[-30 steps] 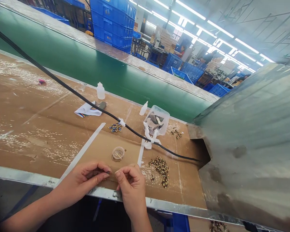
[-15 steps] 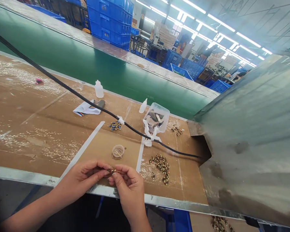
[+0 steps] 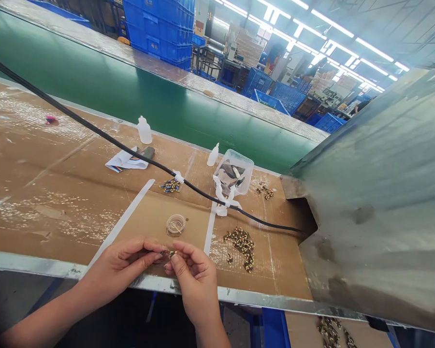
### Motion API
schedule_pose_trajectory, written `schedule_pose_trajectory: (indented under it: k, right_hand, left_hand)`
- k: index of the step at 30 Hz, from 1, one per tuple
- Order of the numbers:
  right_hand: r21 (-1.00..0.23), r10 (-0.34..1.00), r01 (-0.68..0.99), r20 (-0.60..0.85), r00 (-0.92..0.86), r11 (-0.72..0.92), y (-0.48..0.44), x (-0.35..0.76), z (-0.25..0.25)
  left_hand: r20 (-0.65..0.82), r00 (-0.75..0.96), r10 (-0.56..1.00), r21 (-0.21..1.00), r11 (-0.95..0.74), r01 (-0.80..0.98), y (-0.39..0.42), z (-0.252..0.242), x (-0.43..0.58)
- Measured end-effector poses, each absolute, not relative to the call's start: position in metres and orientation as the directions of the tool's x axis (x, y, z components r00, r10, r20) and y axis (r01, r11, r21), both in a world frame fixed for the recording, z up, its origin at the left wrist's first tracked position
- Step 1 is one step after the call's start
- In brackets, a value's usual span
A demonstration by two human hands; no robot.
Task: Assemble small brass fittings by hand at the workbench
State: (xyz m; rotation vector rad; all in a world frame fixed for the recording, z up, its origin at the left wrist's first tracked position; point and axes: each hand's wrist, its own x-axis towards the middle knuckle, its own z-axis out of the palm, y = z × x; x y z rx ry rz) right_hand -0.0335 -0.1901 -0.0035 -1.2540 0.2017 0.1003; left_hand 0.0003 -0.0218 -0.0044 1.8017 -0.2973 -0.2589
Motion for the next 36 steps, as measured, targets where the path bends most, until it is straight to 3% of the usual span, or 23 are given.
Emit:
schedule_pose_trajectory:
  k: [9, 36]
  right_hand:
    - [-0.890, -0.024, -0.227, -0.257, 0.966, 0.395, -0.1896, -0.0317, -0.0027]
    - [-0.951, -0.046, -0.186, -0.203, 0.978, 0.246, -0.1831, -0.0344, -0.0007]
  left_hand:
    - [-0.027, 0.922, -0.387, 0.983, -0.177, -0.045, -0.0226, 0.0004, 0.0012]
    - [0.024, 0.932, -0.361, 0.955, -0.267, -0.128, -0.0198, -0.0060, 0.0005]
